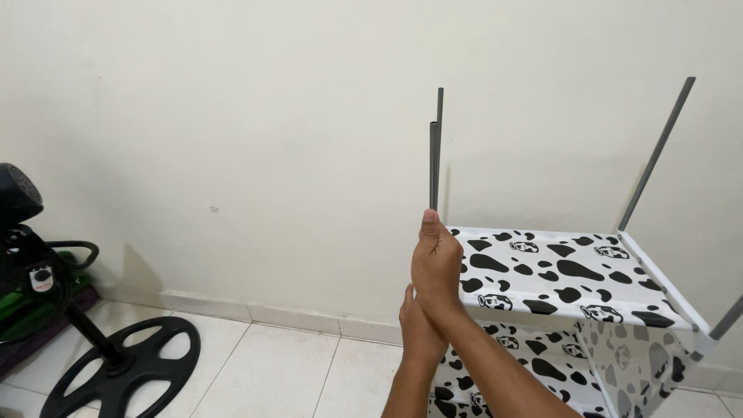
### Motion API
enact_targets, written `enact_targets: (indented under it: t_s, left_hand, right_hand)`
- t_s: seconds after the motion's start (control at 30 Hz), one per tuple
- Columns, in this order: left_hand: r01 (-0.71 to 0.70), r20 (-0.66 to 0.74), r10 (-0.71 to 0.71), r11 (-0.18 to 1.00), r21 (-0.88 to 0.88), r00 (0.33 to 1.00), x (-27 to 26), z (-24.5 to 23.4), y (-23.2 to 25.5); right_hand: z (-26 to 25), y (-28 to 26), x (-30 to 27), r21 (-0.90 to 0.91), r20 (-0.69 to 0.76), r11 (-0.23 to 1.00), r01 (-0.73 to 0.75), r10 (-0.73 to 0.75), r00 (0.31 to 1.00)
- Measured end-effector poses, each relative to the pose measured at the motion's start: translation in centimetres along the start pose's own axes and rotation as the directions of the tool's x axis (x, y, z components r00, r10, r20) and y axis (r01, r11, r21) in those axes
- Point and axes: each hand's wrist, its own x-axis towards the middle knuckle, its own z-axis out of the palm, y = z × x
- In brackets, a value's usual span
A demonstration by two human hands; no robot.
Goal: The person assembles a small shelving unit by inserting metal poles into the corners of fabric-covered panels. They connect the poles to form a frame and then attach the fabric panels to create shelves.
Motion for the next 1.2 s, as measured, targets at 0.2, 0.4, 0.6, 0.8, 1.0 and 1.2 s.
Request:
enact_targets:
  t_s: [0.2, 0.4, 0.6, 0.8, 1.0, 1.2]
  left_hand:
    - [0.232, -0.018, -0.242, 0.946, -0.227, 0.97, -0.1, 0.4, -0.3]
    - [0.225, -0.046, -0.235, 0.962, -0.157, 0.971, 0.0, 0.7, -0.1]
    - [0.18, 0.008, -0.18, 0.982, -0.058, 0.984, -0.1, 0.2, 0.4]
    - [0.399, 0.111, -0.384, 0.898, -0.188, 0.917, 0.0, 0.3, 0.6]
    - [0.302, 0.068, -0.294, 0.932, -0.199, 0.953, -0.3, 0.8, 0.0]
    - [0.298, 0.087, -0.293, 0.954, -0.04, 0.952, 0.1, 0.3, -0.1]
  right_hand:
    - [1.0, 0.3, -0.3, -0.069, -0.084, 0.997, 0.043, -0.049, 0.995]
    - [-1.7, 0.4, 1.4, 0.274, 0.32, 0.949, -0.158, 0.065, 0.945]
    - [-0.6, 0.4, 0.2, 0.039, 0.055, 0.999, -0.004, 0.002, 0.998]
    - [1.1, 0.0, -0.5, -0.08, -0.109, 0.996, 0.033, -0.042, 0.993]
    - [-1.9, 0.0, 1.1, 0.196, 0.225, 0.977, -0.089, 0.043, 0.973]
    - [-1.2, -0.1, 0.9, 0.167, 0.142, 0.978, -0.124, 0.101, 0.985]
